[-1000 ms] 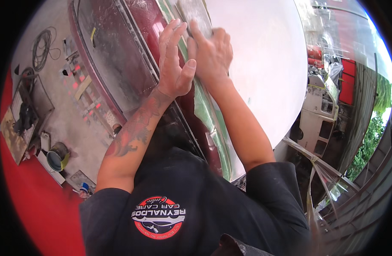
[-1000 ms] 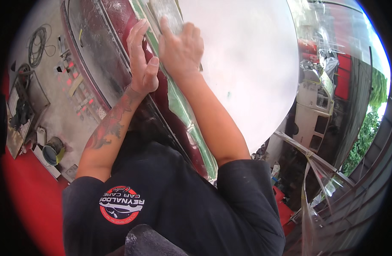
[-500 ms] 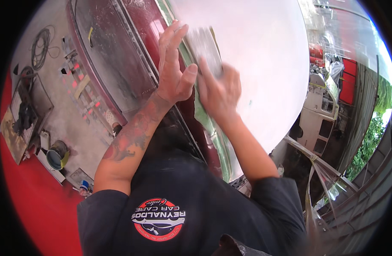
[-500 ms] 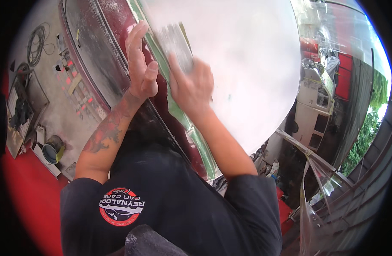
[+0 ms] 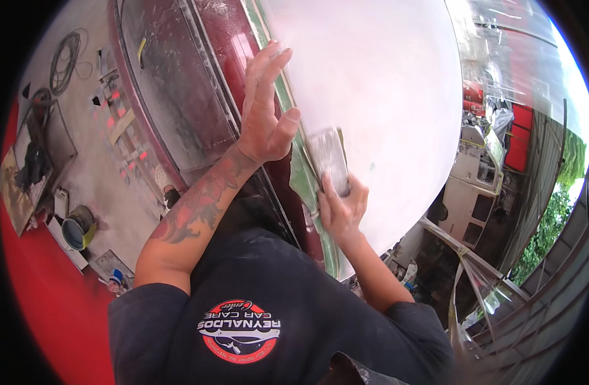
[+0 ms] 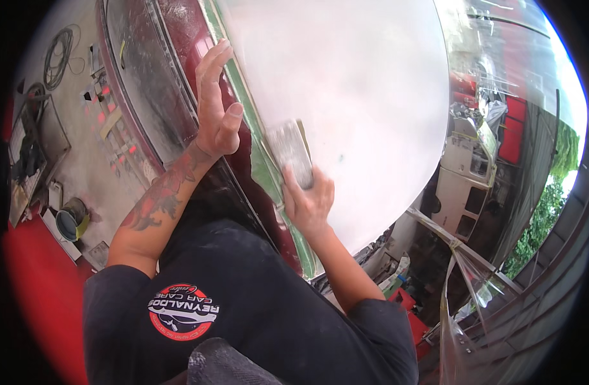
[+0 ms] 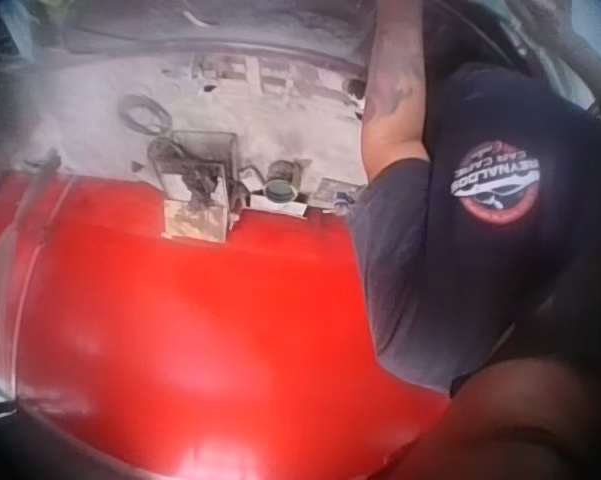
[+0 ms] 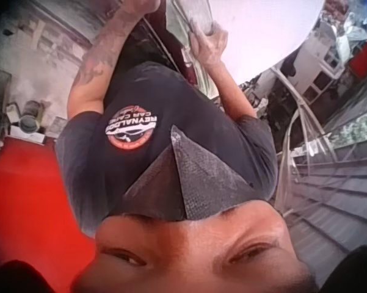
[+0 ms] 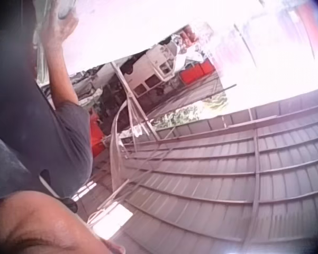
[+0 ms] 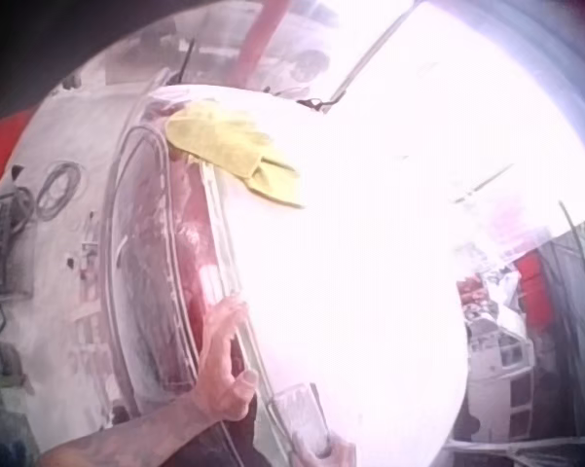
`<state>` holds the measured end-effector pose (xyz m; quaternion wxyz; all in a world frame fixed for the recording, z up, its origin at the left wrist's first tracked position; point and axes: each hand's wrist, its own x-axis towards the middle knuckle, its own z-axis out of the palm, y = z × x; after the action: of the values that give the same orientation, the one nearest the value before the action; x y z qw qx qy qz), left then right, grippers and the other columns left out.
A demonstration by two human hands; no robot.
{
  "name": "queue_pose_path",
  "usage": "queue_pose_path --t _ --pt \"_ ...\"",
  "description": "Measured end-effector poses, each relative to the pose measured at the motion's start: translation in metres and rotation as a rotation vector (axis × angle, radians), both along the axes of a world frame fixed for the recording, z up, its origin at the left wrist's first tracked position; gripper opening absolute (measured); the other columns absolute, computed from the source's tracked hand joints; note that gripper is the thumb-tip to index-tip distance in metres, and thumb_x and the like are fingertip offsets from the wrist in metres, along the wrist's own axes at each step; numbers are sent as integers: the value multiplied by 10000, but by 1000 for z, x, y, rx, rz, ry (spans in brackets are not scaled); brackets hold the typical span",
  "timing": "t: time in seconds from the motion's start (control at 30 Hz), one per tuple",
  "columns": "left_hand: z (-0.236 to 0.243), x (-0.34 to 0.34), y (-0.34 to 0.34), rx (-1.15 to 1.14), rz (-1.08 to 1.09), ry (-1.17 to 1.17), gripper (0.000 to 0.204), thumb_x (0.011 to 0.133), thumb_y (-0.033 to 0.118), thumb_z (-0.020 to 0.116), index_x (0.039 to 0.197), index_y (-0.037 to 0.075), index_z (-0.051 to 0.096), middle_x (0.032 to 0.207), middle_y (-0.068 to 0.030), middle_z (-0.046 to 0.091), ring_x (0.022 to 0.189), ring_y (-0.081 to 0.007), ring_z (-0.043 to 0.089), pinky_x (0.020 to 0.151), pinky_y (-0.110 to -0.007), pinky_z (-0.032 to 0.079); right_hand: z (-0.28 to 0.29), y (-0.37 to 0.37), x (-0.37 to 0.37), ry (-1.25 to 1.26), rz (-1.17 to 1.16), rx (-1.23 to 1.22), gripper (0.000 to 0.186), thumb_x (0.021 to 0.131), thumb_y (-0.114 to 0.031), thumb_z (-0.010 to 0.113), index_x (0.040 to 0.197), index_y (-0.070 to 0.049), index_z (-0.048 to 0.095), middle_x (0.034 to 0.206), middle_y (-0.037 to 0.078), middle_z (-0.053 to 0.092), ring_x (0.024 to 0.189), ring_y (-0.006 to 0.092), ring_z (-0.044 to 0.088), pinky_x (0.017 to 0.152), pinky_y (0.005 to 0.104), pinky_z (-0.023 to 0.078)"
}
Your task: The person sands the car roof with a sanding block.
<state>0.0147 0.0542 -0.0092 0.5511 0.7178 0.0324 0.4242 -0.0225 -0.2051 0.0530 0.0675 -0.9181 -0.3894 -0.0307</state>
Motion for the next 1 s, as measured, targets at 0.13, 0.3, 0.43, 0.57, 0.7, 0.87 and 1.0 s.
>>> queue_pose_path --t 0.13,0.3,0.43,0.57,0.7,0.87,1.0 --pt "5 8 3 30 37 -61 714 922 390 525 1475 -40 385 1498 -287 353 1398 -419 347 1167 -538 264 -6 162 113 -207 11 146 410 864 -224 658 1272 -260 680 956 178 558 884 352 552 751 451 468" --pt "-5 14 2 40 35 -16 707 843 261 549 1468 -30 394 1493 -287 353 1395 -427 341 1170 -534 261 -18 164 127 -225 28 156 411 873 -243 659 1283 -270 670 971 160 556 905 348 549 762 458 463" --pt "-5 6 2 46 44 33 719 820 249 560 1467 -18 398 1491 -272 360 1395 -417 339 1162 -536 270 -8 30 20 -84 12 10 443 827 -173 724 1269 -158 714 1192 255 547 973 389 541 877 461 444" --pt "1 4 4 22 -7 21 718 830 267 557 1470 -18 397 1488 -266 371 1382 -416 356 1151 -543 277 3 -83 -53 47 9 -67 410 808 -160 732 1218 -145 736 1248 287 524 1005 385 524 864 453 429" --pt "5 8 6 84 -31 -14 704 857 297 556 1470 -14 405 1476 -269 389 1358 -418 386 1144 -551 279 -1 -25 10 -48 -21 -35 387 817 -182 719 1202 -212 759 1249 258 536 995 362 538 872 436 431" --pt "3 12 6 148 -18 31 708 952 403 467 1476 -63 370 1512 -259 391 1420 -438 334 1196 -536 212 0 106 154 -162 -100 102 429 902 -214 660 1324 -289 672 1140 221 580 983 387 539 883 478 446" --pt "-7 15 9 139 -1 33 662 888 302 547 1482 38 423 1481 -272 387 1348 -413 397 1155 -535 268 -14 63 103 -160 -47 61 411 907 -232 663 1313 -291 681 1146 222 583 994 377 543 894 478 441"
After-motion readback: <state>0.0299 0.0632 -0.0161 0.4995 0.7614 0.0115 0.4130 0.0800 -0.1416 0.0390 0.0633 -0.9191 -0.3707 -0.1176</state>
